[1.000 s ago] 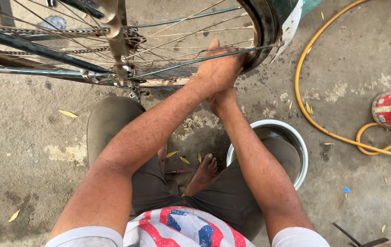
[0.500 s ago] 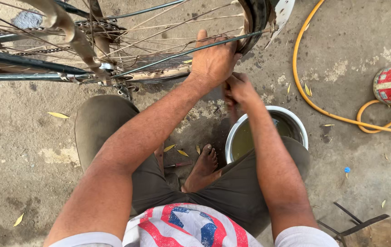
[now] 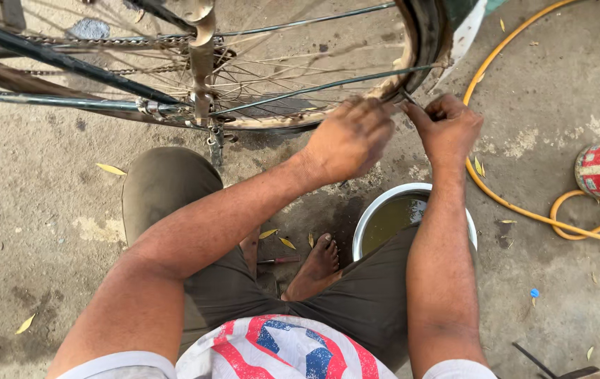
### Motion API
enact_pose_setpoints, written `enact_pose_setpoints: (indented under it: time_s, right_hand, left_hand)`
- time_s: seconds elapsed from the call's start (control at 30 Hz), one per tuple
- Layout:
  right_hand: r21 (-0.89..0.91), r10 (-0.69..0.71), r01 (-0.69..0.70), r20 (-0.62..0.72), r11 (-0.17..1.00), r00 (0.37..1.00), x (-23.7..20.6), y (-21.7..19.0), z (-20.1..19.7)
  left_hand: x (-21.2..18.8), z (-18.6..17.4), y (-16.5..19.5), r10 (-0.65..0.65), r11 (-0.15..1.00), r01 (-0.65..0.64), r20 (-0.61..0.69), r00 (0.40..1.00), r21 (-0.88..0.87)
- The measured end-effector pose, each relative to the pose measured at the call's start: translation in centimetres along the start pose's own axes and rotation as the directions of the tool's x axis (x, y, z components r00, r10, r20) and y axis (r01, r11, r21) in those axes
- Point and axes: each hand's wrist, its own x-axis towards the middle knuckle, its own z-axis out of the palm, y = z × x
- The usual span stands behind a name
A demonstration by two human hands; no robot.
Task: The person removes a bicycle tire from the rim, cleans the rim with a wet rag, and then reinstalls the tire onto the rim. The person works by hand, using a rag to wipe the rim before fitting the tire back in place.
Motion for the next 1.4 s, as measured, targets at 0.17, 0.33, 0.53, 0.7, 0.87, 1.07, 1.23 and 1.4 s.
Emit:
enact_pose_setpoints:
  time_s: [0.17,0.33,0.53,0.7,0.87,1.07,1.23,1.4]
  right_hand:
    - [0.359,-0.001,0.021,-0.057,0.933,0.998,0.3,-0.3,4.1]
    - [0.227,-0.059,0.082,-0.108,0.971,0.992,-1.7,-1.2,4.9]
    - [0.42,0.126,-0.264,0.328,0.868,0.936,-4.5,-4.3,6.1]
    - [0.591,0.273,-0.696,0.649,0.408,0.71,-3.9,-6.8,8.9]
    - [-0.071,-0.25,0.278,0.265,0.958,0.931,-3.7,-7.3,12.1]
    - [0.47,0.004,-0.088,0.178,0.879,0.984,-4.4,-8.3,13.7]
    - [0.808,0.472,-0.57,0.565,-0.149,0.677,-5.2,-9.1,11.9]
    - [0.7,0.456,-0.702,0.586,0.131,0.67,-6.2,-8.4,8.8]
  left_hand:
    - [2.2,-0.3,-2.5,-0.209,0.967,0.216,-0.064,0.976,0.132]
    - [2.3,-1.6,-3.7,-0.333,0.943,0.33,0.139,0.933,0.04]
    - [3.3,-1.8,-4.7,-0.32,0.935,0.344,0.216,0.922,-0.086]
    - [4.1,-0.8,-4.6,-0.284,0.937,0.32,0.223,0.932,-0.143]
    - [3.7,1.1,-4.6,-0.175,0.98,0.182,0.076,0.982,-0.086]
    - [4.2,1.9,-5.3,-0.085,0.996,0.082,-0.074,0.994,-0.041]
    - [5.0,1.4,-4.7,-0.34,0.903,0.384,0.224,0.913,-0.195]
    - [5.0,2.2,-4.1,-0.4,0.903,0.418,0.16,0.902,-0.1]
